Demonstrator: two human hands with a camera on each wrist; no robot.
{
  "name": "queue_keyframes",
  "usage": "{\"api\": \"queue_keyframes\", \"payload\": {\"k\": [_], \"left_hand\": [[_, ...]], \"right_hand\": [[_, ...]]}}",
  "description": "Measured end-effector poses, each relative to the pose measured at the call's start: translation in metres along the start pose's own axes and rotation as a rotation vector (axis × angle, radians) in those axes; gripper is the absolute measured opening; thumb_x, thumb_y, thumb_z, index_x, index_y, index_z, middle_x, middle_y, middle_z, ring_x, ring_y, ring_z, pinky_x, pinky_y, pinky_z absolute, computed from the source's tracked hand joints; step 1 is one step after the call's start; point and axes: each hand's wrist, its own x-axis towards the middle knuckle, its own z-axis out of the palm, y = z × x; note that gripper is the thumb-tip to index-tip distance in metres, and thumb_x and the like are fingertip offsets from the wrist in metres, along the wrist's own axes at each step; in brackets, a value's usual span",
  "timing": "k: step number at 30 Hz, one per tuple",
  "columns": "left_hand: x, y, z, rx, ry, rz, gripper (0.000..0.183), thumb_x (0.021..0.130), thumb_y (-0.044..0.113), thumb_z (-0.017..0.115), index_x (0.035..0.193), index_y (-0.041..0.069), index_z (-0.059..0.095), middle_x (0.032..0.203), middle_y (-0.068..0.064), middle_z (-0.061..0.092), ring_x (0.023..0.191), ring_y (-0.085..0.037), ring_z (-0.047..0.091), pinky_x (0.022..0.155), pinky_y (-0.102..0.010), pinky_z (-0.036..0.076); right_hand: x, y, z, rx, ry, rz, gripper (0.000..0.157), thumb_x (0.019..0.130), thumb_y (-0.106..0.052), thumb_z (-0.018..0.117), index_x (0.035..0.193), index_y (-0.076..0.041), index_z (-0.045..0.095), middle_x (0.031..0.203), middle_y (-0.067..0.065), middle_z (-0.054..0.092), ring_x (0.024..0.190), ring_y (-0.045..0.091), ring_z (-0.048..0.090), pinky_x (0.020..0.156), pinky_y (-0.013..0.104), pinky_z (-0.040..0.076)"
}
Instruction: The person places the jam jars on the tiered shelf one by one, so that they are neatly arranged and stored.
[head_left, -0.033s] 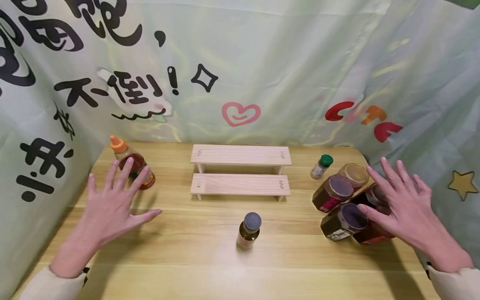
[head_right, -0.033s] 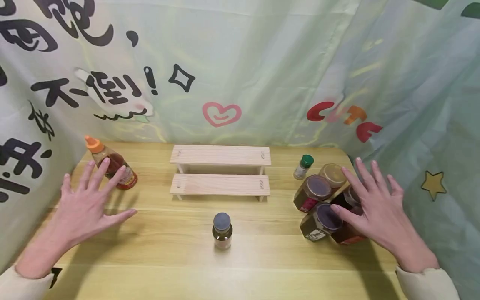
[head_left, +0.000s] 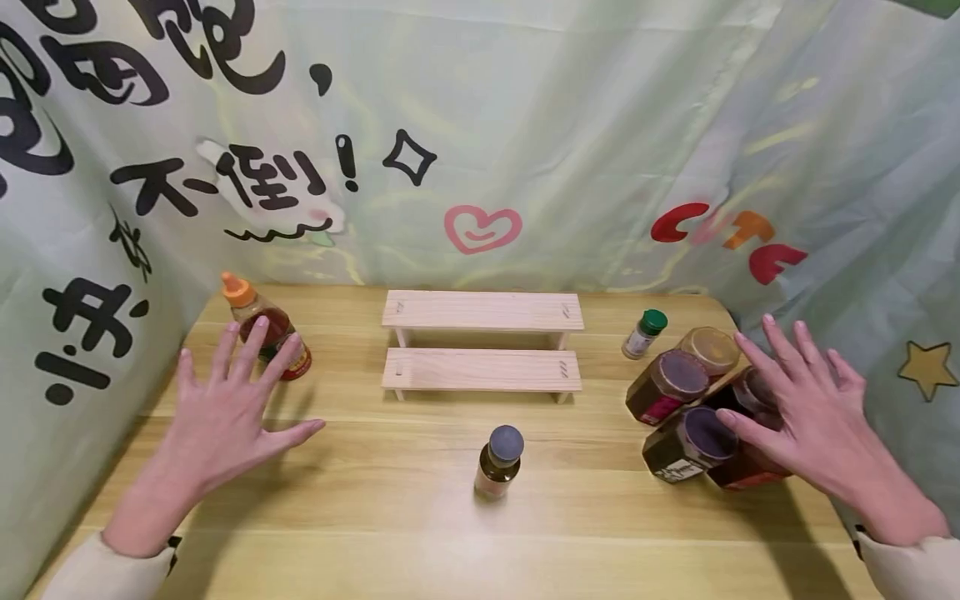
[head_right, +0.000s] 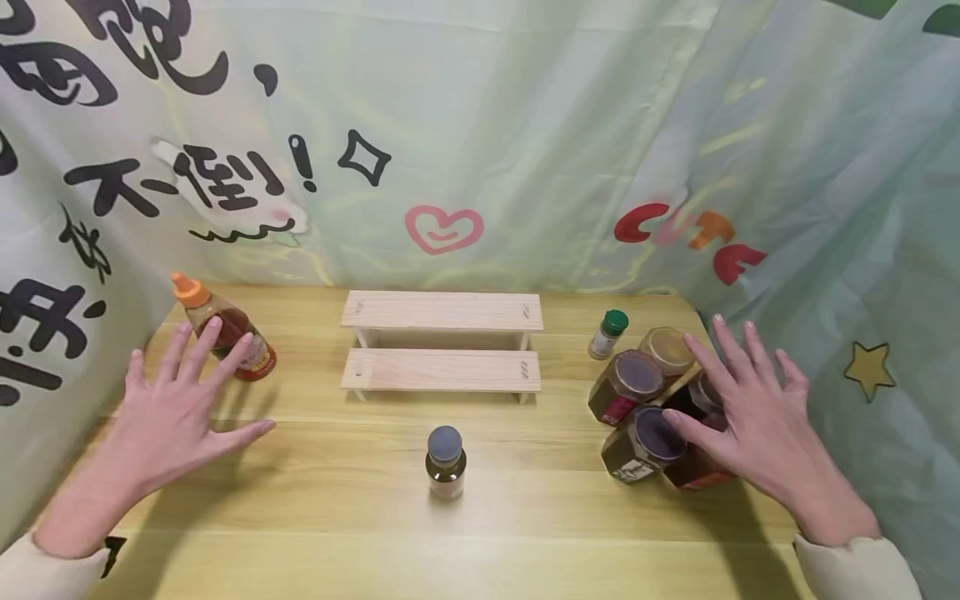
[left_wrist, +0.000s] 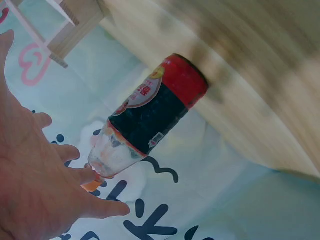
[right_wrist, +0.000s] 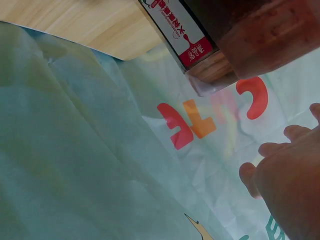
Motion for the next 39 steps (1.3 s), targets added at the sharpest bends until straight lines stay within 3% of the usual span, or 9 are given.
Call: {"api": "queue_keyframes", "payload": {"k": [5,12,16,19,22,24,28,34,39], "left_hand": [[0.000,-0.001,-0.001,-0.013,0.026,0.000,0.122,0.083,0.086,0.069,0.177,0.029,0.016,0.179,-0.021,0.011,0.164,-0.048,0.005,0.116,-0.087,-0.002],[0.003,0.012,-0.004,-0.061,0.050,0.000,0.124,0.082,0.082,0.074,0.177,0.023,0.021,0.177,-0.022,0.022,0.152,-0.053,0.033,0.090,-0.089,0.042],[0.007,0.026,-0.004,-0.149,0.079,0.021,0.119,0.084,0.076,0.077,0.176,0.020,0.025,0.174,-0.021,0.029,0.141,-0.053,0.044,0.082,-0.079,0.045],[0.012,0.034,-0.001,-0.216,0.102,0.039,0.117,0.085,0.069,0.081,0.176,0.020,0.025,0.171,-0.021,0.035,0.139,-0.052,0.046,0.088,-0.079,0.045],[0.019,0.042,0.006,-0.314,0.083,0.061,0.116,0.088,0.061,0.084,0.176,0.021,0.021,0.169,-0.021,0.037,0.143,-0.051,0.045,0.093,-0.080,0.048],[0.024,0.047,0.013,-0.385,0.054,0.067,0.115,0.091,0.057,0.085,0.177,0.022,0.017,0.169,-0.021,0.038,0.145,-0.050,0.045,0.095,-0.079,0.050],[0.034,0.055,0.025,-0.497,0.008,0.055,0.111,0.096,0.051,0.083,0.177,0.020,0.015,0.170,-0.020,0.038,0.147,-0.047,0.046,0.100,-0.073,0.052],[0.051,0.059,0.042,-0.615,-0.006,0.049,0.115,0.096,0.040,0.087,0.177,0.019,0.009,0.167,-0.027,0.040,0.145,-0.048,0.049,0.107,-0.070,0.049],[0.071,0.064,0.059,-0.724,-0.022,0.020,0.118,0.094,0.039,0.090,0.177,0.027,0.006,0.165,-0.027,0.041,0.134,-0.046,0.059,0.089,-0.062,0.061]], "right_hand": [[0.002,-0.002,-0.002,0.025,0.006,0.007,0.102,0.095,-0.049,0.079,0.176,-0.022,0.024,0.182,0.007,0.003,0.166,0.038,-0.002,0.125,0.071,-0.010],[-0.002,0.000,-0.005,0.094,0.081,0.022,0.100,0.092,-0.041,0.083,0.173,-0.014,0.030,0.180,0.017,0.014,0.163,0.045,0.014,0.115,0.084,0.007],[-0.010,0.003,-0.004,0.105,0.120,0.061,0.098,0.089,-0.038,0.085,0.169,-0.006,0.037,0.171,0.028,0.029,0.148,0.061,0.030,0.096,0.089,0.017],[-0.022,0.005,-0.002,0.133,0.130,0.111,0.097,0.088,-0.034,0.087,0.164,0.001,0.040,0.158,0.035,0.038,0.137,0.064,0.034,0.106,0.086,0.017],[-0.041,0.006,0.003,0.172,0.165,0.157,0.092,0.084,-0.028,0.092,0.156,0.005,0.043,0.145,0.035,0.044,0.128,0.052,0.041,0.127,0.040,0.024],[-0.054,0.007,0.007,0.207,0.198,0.174,0.090,0.081,-0.022,0.094,0.150,0.006,0.045,0.136,0.031,0.049,0.124,0.031,0.048,0.114,0.010,0.022],[-0.072,0.010,0.016,0.231,0.191,0.218,0.090,0.078,-0.018,0.097,0.147,0.004,0.044,0.123,0.028,0.059,0.107,-0.011,0.040,0.088,-0.003,0.024],[-0.078,0.012,0.026,0.210,0.010,0.286,0.093,0.082,-0.026,0.100,0.148,0.003,0.041,0.122,0.029,0.060,0.098,0.018,0.062,0.070,0.002,0.034],[-0.079,0.017,0.030,0.208,-0.036,0.295,0.095,0.078,-0.024,0.103,0.147,0.002,0.043,0.121,0.030,0.057,0.093,0.040,0.066,0.057,0.014,0.043]]}}
